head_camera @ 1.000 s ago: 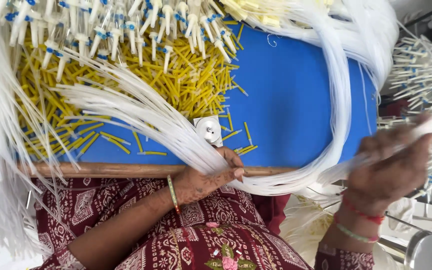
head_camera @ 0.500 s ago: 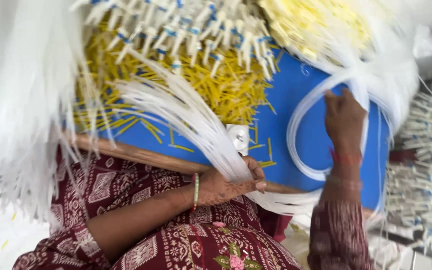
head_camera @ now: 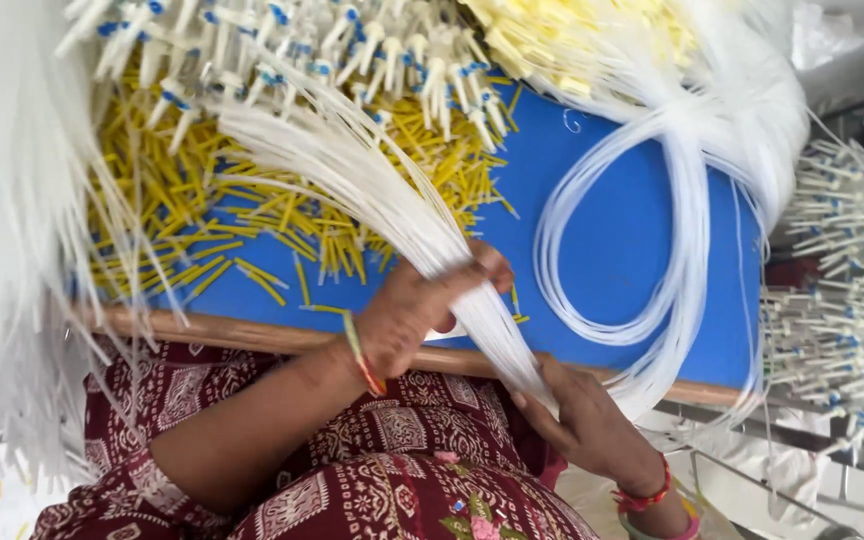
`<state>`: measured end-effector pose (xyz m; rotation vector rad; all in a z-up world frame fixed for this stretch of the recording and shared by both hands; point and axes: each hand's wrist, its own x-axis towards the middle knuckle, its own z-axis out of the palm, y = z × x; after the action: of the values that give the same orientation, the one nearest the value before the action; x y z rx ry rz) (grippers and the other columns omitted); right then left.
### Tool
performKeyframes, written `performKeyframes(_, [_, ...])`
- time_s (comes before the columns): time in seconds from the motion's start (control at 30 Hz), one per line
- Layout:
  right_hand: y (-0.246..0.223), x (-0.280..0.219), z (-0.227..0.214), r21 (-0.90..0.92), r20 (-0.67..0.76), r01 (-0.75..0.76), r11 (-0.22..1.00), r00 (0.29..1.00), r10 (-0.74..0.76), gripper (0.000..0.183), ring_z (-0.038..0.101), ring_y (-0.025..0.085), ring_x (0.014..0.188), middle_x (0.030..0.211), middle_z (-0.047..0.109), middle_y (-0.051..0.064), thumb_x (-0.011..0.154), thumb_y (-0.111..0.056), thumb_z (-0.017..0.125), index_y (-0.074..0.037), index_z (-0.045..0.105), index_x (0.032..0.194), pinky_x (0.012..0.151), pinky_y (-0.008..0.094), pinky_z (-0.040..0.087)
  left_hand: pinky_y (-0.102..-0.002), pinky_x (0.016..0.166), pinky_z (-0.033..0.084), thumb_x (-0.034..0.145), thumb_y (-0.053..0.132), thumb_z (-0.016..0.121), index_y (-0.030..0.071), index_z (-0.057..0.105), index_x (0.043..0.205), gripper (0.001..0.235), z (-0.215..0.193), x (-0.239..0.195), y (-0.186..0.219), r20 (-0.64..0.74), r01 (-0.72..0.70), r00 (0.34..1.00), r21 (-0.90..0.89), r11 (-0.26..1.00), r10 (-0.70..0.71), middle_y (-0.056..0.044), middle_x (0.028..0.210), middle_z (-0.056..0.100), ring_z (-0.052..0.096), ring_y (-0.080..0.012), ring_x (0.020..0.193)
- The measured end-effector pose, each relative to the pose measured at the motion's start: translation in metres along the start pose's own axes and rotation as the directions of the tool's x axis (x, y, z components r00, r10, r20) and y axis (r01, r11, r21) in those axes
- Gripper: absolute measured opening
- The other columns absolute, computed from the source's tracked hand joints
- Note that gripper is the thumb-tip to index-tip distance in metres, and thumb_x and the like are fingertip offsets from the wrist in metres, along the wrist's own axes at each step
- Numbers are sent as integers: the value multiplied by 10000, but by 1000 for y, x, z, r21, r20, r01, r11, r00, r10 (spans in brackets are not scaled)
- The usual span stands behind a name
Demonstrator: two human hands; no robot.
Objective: The person is sorting and bundling white fiber-like materials on a blue workbench alongside small yellow components.
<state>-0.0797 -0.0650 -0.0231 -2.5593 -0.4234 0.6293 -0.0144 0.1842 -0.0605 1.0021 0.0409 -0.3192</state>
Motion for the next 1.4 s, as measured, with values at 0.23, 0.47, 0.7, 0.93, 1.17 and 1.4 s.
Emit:
performKeyframes(0.23, [56, -32, 10, -239, 356, -164, 957, 902, 244, 459, 742, 295, 795, 844, 734, 127, 972, -288, 616, -124, 513, 1388, 745, 429, 560, -367, 708, 640, 895, 389, 747, 54, 601, 1140, 440, -16, 18, -12, -27, 71, 995, -447, 891, -93, -48, 895, 651, 721, -204, 879])
performKeyframes(0.47, [-25, -4, -113, -197, 255, 68, 978, 967, -15, 568, 697, 227, 1164, 1271, 730, 70, 814, -357, 785, -143, 642, 1321, 969, 357, 539, -368, 756, 633, 953, 400, 746, 30, 611, 1202, 466, 41, 15, -35, 160, -69, 978, -371, 926, 137, -20, 871, 608, 621, -138, 787])
performKeyframes(0.7, [-106, 71, -153, -235, -249, 660, 713, 669, -701, 551, 498, 336, 1411, 1537, 458, 219, 1035, -182, 590, -5, 436, 1534, 1169, 389, 409, -287, 747, 570, 1038, 369, 636, 46, 582, 1260, 395, 72, -13, -29, 343, -96, 924, -220, 971, 169, 2, 842, 574, 600, -101, 792])
performKeyframes(0.93, [-146, 81, -153, -289, -275, 658, 695, 639, -719, 402, 591, 363, 1363, 1501, 547, 221, 1046, -159, 543, -21, 549, 1423, 1121, 456, 492, -278, 664, 537, 1045, 289, 625, 54, 603, 1261, 320, 70, -15, -51, 282, -35, 955, -208, 978, 94, 2, 840, 575, 585, -86, 747])
performKeyframes(1.17, [-95, 82, -142, -142, -51, 458, 877, 882, -469, 307, 795, 168, 960, 1191, 772, 59, 897, -139, 791, -96, 757, 1198, 815, 317, 635, -269, 681, 539, 1117, 303, 590, 20, 625, 1178, 292, 58, -16, -52, 361, -118, 916, -173, 978, 174, 8, 853, 588, 595, -78, 762])
performKeyframes(1.4, [-113, 95, -143, 41, -117, 378, 925, 921, -371, 450, 730, 110, 876, 1250, 716, 68, 855, -114, 779, -74, 682, 1293, 748, 268, 614, -257, 673, 515, 1086, 284, 587, 49, 600, 1244, 283, 59, -17, -50, 399, -40, 909, -213, 976, 124, 28, 828, 557, 561, -62, 749])
